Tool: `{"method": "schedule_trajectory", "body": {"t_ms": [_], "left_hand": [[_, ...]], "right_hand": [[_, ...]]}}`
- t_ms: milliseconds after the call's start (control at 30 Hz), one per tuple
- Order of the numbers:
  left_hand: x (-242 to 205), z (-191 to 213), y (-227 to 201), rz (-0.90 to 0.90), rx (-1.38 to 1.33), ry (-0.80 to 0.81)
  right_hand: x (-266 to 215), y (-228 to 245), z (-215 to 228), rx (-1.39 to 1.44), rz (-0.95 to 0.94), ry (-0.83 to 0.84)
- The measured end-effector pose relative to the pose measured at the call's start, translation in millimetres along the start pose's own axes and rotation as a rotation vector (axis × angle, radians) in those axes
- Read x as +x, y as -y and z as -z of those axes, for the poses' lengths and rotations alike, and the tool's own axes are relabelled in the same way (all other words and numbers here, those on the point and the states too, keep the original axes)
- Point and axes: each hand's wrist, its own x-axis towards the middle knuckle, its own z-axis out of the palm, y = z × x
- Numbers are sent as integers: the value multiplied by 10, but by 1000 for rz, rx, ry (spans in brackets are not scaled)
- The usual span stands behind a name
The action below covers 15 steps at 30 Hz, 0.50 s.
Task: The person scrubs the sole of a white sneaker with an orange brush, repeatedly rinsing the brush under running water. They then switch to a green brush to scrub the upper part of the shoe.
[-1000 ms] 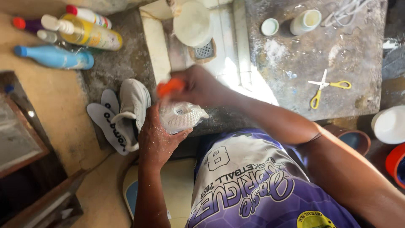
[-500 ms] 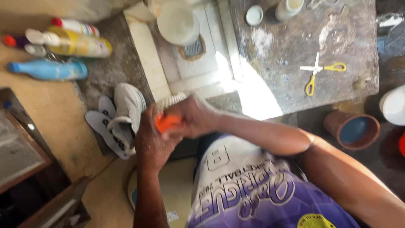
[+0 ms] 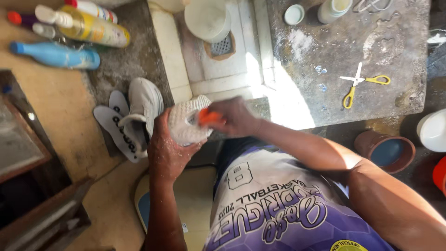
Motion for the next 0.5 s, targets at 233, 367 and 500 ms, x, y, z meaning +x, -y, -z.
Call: {"method": "schedule_trajectory", "body": {"t_ms": [233, 367, 500], "left_hand": [[-116, -56, -18, 24, 23, 33], [-109, 6, 36, 13, -46, -28], [-77, 2, 107, -57, -19, 23]], "right_hand": [[-261, -189, -233, 402, 42, -51], [-170, -362, -191, 275, 89, -19], [-74, -335, -148, 300, -113, -52]]}}
